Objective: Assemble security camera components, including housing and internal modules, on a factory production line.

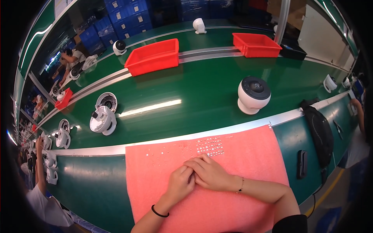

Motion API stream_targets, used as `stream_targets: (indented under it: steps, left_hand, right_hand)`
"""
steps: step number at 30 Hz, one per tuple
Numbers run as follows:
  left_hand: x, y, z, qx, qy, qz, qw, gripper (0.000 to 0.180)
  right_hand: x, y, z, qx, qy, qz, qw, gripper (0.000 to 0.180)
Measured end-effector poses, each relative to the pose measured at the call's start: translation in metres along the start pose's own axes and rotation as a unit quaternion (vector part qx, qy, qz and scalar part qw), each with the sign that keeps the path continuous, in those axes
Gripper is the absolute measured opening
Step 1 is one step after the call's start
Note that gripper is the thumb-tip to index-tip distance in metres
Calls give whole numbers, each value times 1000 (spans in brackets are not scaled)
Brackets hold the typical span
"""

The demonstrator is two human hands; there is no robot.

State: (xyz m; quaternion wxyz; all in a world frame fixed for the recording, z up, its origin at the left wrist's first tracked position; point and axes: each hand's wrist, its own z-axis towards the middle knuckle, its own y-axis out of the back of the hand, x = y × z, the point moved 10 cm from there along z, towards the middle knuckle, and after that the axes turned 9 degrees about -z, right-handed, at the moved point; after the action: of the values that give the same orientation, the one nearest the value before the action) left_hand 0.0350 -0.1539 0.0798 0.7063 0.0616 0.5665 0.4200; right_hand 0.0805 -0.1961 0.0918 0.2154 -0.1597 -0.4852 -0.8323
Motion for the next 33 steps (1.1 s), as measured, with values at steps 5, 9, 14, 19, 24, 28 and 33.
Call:
stream_targets:
  steps: [5,9,14,19,24,28,33]
  left_hand:
    - [-3,1,0,-4,-5,1,1000,11]
    - [-2,-3,0,-8,-16,-2,1000,13]
    - [0,3,1,-8,19,-13,1000,14]
    - [55,40,-1,-72,187,-207,958,13]
    - [132,151,-5,-405,156,-521,735,40]
    - [186,210,-24,-525,151,-559,624,54]
    - [203,208,1,-447,103,-654,601,66]
  right_hand:
    - [-1,-3,0,18,-15,10,1000,43]
    - [-6,-4,-3,28,-26,15,999,42]
    - [-2,-1,-2,25,-15,10,1000,46]
    - [-3,-8,2,61,-21,22,998,50]
    - [2,-3,1,55,7,-67,996,40]
    - [8,-4,3,61,8,-39,997,37]
    - [15,-5,5,67,16,-59,996,36]
